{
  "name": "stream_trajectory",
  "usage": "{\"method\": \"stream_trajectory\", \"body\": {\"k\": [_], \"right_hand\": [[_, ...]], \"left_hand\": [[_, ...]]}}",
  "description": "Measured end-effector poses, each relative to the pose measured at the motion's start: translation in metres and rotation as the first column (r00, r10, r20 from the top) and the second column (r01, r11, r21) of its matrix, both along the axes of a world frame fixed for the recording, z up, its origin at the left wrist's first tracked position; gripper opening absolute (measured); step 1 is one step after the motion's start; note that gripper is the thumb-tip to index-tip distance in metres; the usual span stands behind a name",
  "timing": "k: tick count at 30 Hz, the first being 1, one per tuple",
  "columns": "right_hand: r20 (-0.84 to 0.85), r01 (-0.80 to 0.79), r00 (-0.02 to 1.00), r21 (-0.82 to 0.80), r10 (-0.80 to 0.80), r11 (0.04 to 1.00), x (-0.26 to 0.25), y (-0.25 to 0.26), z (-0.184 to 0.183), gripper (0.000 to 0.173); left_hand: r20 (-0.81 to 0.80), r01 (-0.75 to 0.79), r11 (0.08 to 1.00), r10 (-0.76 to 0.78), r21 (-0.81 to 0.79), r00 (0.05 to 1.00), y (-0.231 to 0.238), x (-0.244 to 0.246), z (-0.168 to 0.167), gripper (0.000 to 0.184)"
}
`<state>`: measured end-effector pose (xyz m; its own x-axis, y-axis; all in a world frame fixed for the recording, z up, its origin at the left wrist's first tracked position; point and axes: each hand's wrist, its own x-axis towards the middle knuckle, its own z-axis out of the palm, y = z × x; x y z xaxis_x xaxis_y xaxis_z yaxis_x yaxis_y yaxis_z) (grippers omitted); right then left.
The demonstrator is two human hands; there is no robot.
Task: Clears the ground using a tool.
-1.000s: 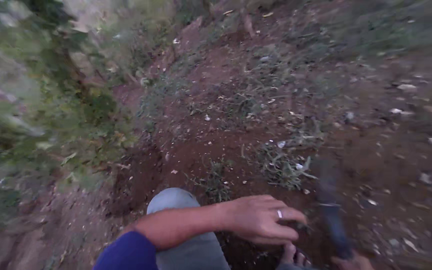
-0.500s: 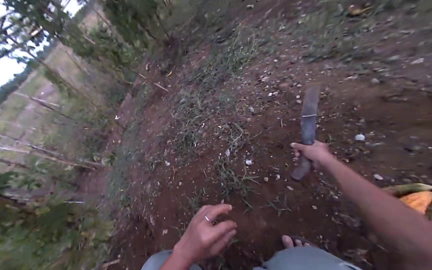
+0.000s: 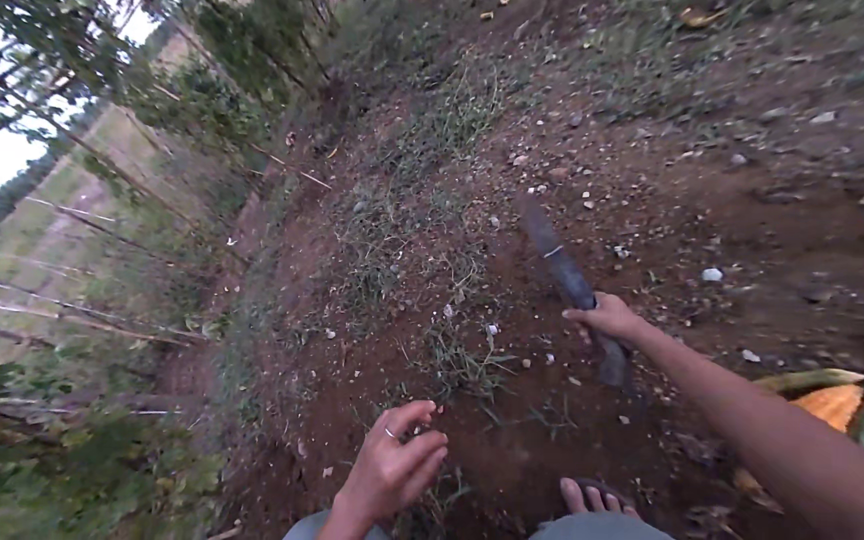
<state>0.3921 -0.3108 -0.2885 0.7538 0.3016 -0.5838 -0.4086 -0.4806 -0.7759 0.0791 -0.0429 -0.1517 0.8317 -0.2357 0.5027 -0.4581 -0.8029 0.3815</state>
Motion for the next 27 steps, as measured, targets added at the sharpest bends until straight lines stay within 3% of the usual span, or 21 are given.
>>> {"method": "stream_trajectory", "body": {"k": [2, 4, 5, 6, 8, 10, 12, 14, 17, 19, 20, 22, 24, 27], "right_hand": [[0.013, 0.262, 0.964, 0.118, -0.265, 0.958, 0.004, 0.020, -0.019, 0.041], [-0.014, 0.348, 0.936, 0.166, -0.351, 0.923, -0.008, 0.040, -0.034, 0.039], [0.005, 0.265, 0.964, 0.125, -0.267, 0.956, -0.021, 0.045, -0.043, 0.035], [0.022, 0.075, 0.997, 0.022, -0.076, 0.997, -0.035, 0.044, -0.048, 0.034], [-0.072, -0.354, 0.935, -0.181, 0.346, 0.918, -0.050, 0.039, -0.047, 0.036], [-0.126, -0.499, 0.867, -0.238, 0.483, 0.833, -0.049, 0.031, -0.034, 0.037], [-0.103, -0.506, 0.862, -0.238, 0.497, 0.829, -0.028, 0.016, -0.026, 0.033], [-0.075, -0.409, 0.912, -0.223, 0.403, 0.885, -0.012, 0.004, -0.016, 0.027], [-0.033, -0.046, 0.999, -0.092, 0.043, 0.995, -0.003, 0.010, -0.011, 0.025], [-0.069, 0.196, 0.979, 0.020, -0.194, 0.980, -0.003, 0.028, -0.018, 0.027], [-0.086, 0.215, 0.974, 0.040, -0.211, 0.976, -0.008, 0.035, -0.025, 0.026], [-0.035, -0.032, 0.999, -0.063, 0.030, 0.998, -0.031, 0.040, -0.043, 0.029], [-0.081, -0.384, 0.923, -0.240, 0.376, 0.892, -0.057, 0.037, -0.043, 0.040], [-0.113, -0.542, 0.836, -0.327, 0.538, 0.774, -0.055, 0.015, -0.026, 0.046]], "left_hand": [[0.009, -0.015, 1.000, 0.015, -0.007, 1.000, 0.003, 0.000, 0.000, 0.012], [0.015, -0.020, 1.000, 0.020, -0.016, 1.000, 0.004, 0.002, 0.001, 0.012], [0.016, -0.020, 1.000, 0.020, -0.019, 1.000, 0.004, 0.002, 0.001, 0.012], [0.016, -0.018, 1.000, 0.019, -0.022, 1.000, 0.003, 0.003, 0.001, 0.012], [0.023, -0.009, 1.000, 0.009, -0.022, 1.000, 0.004, 0.006, 0.001, 0.012], [0.024, -0.004, 1.000, 0.004, -0.018, 1.000, 0.005, 0.005, 0.000, 0.013], [0.033, -0.007, 1.000, 0.007, -0.017, 0.999, 0.006, 0.005, 0.002, 0.012], [0.043, -0.023, 1.000, 0.024, -0.021, 0.999, 0.009, 0.003, 0.005, 0.012], [0.040, -0.062, 0.997, 0.063, -0.035, 0.997, 0.014, -0.003, 0.007, 0.013], [0.044, -0.077, 0.996, 0.079, -0.033, 0.996, 0.019, -0.004, 0.003, 0.013], [0.043, -0.078, 0.996, 0.080, -0.032, 0.996, 0.020, -0.004, 0.002, 0.012], [0.040, -0.075, 0.997, 0.076, -0.032, 0.996, 0.021, -0.003, 0.000, 0.012], [0.048, -0.063, 0.997, 0.065, -0.037, 0.997, 0.018, -0.001, 0.001, 0.013], [0.059, -0.057, 0.998, 0.059, -0.041, 0.997, 0.014, 0.001, 0.003, 0.012]]}}
